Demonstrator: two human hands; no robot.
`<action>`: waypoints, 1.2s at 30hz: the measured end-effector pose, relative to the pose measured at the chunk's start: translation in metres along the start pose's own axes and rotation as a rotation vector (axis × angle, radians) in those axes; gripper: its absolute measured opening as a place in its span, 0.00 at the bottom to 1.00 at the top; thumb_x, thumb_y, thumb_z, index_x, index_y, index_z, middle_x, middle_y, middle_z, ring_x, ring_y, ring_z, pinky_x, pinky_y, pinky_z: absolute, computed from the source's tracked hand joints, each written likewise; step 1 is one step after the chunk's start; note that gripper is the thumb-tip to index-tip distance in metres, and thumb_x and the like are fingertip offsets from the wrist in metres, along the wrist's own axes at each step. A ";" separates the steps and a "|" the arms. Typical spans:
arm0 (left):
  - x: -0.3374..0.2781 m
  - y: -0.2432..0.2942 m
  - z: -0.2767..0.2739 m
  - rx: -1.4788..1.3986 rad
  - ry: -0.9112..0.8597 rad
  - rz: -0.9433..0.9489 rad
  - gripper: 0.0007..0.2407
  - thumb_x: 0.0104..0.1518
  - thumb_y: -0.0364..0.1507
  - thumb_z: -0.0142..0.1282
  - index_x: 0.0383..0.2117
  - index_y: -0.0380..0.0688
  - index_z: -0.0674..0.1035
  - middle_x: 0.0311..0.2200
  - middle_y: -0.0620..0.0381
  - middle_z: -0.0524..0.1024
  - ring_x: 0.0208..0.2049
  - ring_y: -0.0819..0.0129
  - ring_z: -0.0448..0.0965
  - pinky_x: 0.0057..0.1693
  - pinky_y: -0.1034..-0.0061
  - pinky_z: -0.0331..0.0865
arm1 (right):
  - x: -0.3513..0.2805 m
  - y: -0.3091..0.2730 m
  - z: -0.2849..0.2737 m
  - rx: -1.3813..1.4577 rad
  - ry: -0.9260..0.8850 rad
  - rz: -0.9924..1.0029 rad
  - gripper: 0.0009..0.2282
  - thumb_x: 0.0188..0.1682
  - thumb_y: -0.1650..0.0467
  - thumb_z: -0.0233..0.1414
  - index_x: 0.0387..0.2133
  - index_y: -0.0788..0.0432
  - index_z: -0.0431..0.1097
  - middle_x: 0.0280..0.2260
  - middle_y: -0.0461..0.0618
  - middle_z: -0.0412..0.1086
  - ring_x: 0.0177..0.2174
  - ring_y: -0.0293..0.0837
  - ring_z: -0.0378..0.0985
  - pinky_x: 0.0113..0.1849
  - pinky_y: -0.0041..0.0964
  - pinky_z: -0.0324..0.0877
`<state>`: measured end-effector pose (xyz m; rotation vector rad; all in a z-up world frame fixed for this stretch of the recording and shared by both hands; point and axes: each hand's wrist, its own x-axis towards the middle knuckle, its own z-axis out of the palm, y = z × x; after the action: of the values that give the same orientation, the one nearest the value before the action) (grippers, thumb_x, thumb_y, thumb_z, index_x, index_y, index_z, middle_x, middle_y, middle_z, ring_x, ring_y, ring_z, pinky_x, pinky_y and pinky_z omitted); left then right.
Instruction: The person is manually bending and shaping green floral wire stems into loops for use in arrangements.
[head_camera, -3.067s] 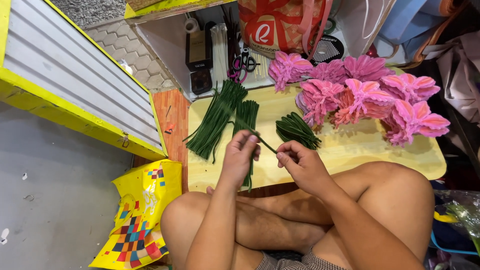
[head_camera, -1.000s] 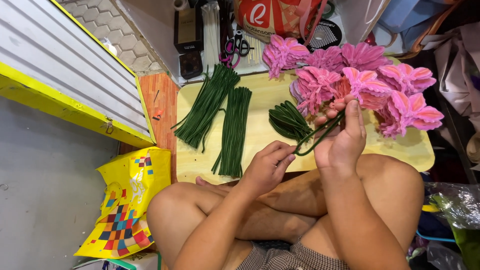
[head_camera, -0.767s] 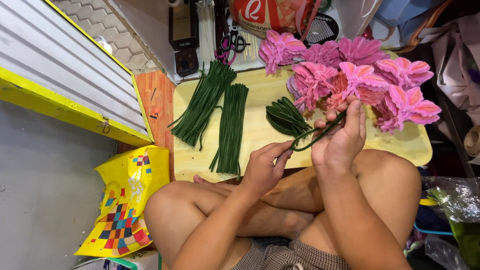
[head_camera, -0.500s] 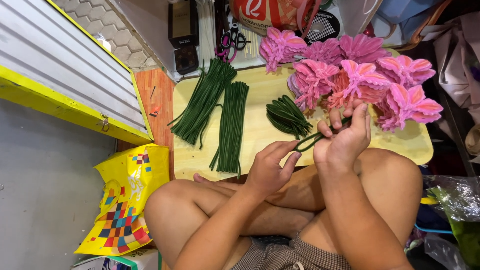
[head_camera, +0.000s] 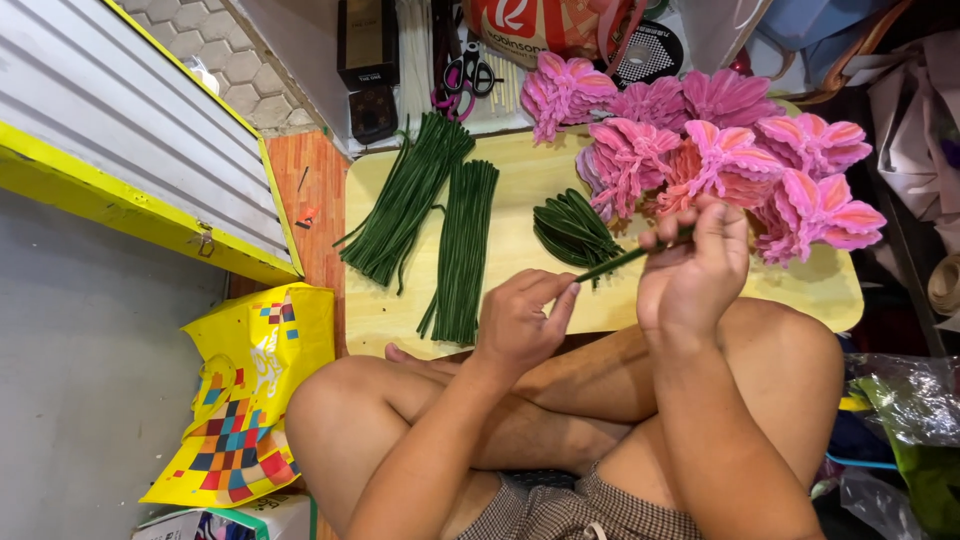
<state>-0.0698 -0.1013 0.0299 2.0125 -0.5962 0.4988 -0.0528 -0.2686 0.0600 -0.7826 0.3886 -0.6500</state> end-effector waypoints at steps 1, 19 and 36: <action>0.001 -0.005 -0.006 -0.001 0.000 0.000 0.03 0.58 0.29 0.61 0.31 0.53 0.87 0.22 0.61 0.81 0.27 0.63 0.84 0.36 0.74 0.78 | -0.007 -0.012 0.005 -0.001 0.000 -0.001 0.07 0.61 0.64 0.46 0.40 0.53 0.65 0.29 0.41 0.62 0.27 0.37 0.68 0.28 0.30 0.71; 0.017 -0.012 -0.077 -0.619 -0.681 -0.554 0.08 0.57 0.23 0.55 0.39 0.39 0.86 0.30 0.47 0.81 0.35 0.65 0.80 0.42 0.68 0.79 | -0.030 -0.016 -0.008 -1.024 -1.272 -0.522 0.05 0.51 0.74 0.56 0.36 0.51 0.78 0.32 0.39 0.77 0.34 0.43 0.82 0.44 0.41 0.75; 0.012 0.006 -0.065 0.007 -0.245 0.182 0.05 0.61 0.24 0.59 0.37 0.53 0.83 0.36 0.64 0.80 0.32 0.68 0.84 0.38 0.77 0.77 | -0.025 -0.018 -0.006 -0.939 -1.050 -0.236 0.04 0.48 0.75 0.56 0.28 0.54 0.78 0.23 0.43 0.70 0.23 0.39 0.72 0.32 0.33 0.73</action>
<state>-0.0701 -0.0491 0.0716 2.0519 -0.9349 0.3639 -0.0818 -0.2642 0.0721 -1.9443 -0.4259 -0.1606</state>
